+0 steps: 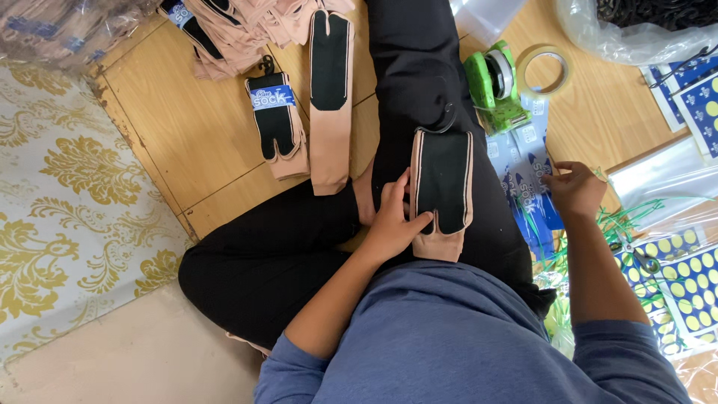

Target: The person organizes socks into pairs, attaches plastic hooks and paper labels to them, and then places the finished sets into individual clear plastic bags.

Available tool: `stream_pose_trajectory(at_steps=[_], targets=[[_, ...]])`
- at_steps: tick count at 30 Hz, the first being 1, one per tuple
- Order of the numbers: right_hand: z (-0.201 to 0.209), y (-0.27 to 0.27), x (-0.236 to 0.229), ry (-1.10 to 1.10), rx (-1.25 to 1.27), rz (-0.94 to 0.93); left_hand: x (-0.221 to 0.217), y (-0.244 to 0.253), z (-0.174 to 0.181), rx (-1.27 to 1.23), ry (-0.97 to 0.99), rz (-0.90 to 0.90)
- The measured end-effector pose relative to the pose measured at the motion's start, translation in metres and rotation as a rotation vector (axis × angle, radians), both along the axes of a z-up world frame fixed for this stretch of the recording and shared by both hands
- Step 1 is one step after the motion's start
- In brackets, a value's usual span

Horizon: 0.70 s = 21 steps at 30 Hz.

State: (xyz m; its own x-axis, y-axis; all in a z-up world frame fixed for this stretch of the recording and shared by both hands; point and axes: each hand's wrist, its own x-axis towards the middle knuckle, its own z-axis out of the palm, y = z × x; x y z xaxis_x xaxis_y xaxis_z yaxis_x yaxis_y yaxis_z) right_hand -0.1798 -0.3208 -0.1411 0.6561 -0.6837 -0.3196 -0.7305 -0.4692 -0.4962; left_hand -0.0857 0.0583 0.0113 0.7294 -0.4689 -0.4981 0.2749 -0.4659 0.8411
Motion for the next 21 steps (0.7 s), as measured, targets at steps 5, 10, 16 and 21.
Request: stream_pose_trajectory(at_steps=[5, 10, 16, 21], targets=[[0.001, -0.016, 0.019, 0.407, -0.173, 0.243, 0.005, 0.005, -0.014, -0.016, 0.000, 0.022], [0.107, 0.039, 0.078, -0.349, -0.051, 0.613, 0.019, 0.017, -0.018, -0.111, -0.377, 0.319], [0.153, 0.115, 0.133, -0.325, 0.441, 0.668, 0.040, -0.010, 0.029, -0.223, -1.058, 0.482], [0.112, 0.106, 0.126, -0.167, 0.429, 0.559, 0.074, -0.023, 0.003, 0.154, -1.146, 0.132]])
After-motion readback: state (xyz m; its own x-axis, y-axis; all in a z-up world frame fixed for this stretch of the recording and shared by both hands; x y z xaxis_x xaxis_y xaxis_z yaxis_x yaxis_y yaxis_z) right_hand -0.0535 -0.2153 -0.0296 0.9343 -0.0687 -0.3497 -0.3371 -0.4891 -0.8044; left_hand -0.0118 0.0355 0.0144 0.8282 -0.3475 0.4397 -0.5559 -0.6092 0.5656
